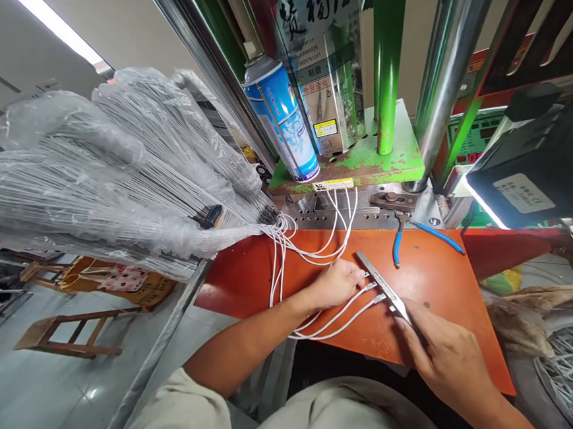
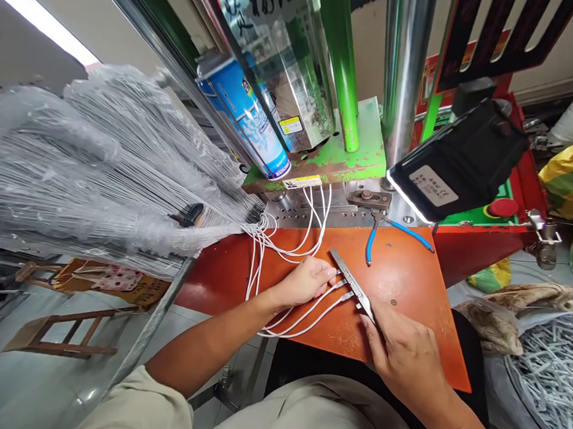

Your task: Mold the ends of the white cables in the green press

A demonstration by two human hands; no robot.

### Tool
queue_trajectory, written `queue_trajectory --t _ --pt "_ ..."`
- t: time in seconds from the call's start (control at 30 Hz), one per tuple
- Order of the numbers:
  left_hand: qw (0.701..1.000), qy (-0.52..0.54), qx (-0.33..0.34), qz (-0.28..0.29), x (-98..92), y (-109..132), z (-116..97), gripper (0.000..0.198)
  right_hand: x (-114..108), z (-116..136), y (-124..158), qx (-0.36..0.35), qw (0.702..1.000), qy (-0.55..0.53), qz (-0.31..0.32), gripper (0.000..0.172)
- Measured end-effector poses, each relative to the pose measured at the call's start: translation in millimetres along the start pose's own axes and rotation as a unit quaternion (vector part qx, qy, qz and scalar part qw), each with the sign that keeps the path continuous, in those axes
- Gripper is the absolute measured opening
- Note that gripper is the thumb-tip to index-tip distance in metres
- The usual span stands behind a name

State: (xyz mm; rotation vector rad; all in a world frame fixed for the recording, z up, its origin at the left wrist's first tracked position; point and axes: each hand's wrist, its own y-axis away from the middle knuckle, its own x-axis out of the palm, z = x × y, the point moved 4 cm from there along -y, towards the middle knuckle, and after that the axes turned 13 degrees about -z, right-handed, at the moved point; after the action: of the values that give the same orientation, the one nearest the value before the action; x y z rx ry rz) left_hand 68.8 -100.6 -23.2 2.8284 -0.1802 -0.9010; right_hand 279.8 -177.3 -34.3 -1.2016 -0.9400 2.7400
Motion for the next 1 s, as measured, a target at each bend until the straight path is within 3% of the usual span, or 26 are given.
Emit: queue_trajectory --t 0.1,0.23,0.3,0.4,0.53,0.67,0.83,1.0 --pt "0.996 -0.064 0.032 -0.044 0.6 0.0 1.0 0.038 1.0 -0.7 -0.2 -0.008 1.000 -0.021 0.019 0.029" --pt "0.985 -0.148 0.089 -0.026 -5.2 10.3 -12.9 0.039 1.1 2.1 -1.3 0.004 1.000 0.017 -0.009 0.030" --pt "0.953 -0.241 0.160 -0.094 -14.0 23.5 -26.5 0.035 1.2 3.6 -1.3 0.014 0.998 0.050 -0.030 0.030" --pt "0.880 -0.357 0.253 -0.186 -17.5 50.7 -41.5 0.029 2.8 6.0 -0.6 0.007 0.998 0.060 -0.032 0.028" --pt "0.855 -0.418 0.266 -0.152 -2.2 68.1 -36.0 0.027 1.4 6.0 -0.8 0.012 0.997 0.065 -0.032 0.029" --pt "0.853 -0.420 0.281 -0.132 8.1 60.5 -23.3 0.027 0.4 6.6 -2.6 0.000 1.000 0.023 -0.009 0.027" --pt "0.838 -0.422 0.317 -0.142 5.2 55.8 -23.1 0.025 2.5 6.7 -3.2 -0.008 1.000 0.026 0.000 0.028" --pt "0.826 -0.426 0.326 -0.171 -0.5 73.9 -37.6 0.029 3.2 11.9 -1.6 -0.001 0.998 0.065 -0.024 0.027"
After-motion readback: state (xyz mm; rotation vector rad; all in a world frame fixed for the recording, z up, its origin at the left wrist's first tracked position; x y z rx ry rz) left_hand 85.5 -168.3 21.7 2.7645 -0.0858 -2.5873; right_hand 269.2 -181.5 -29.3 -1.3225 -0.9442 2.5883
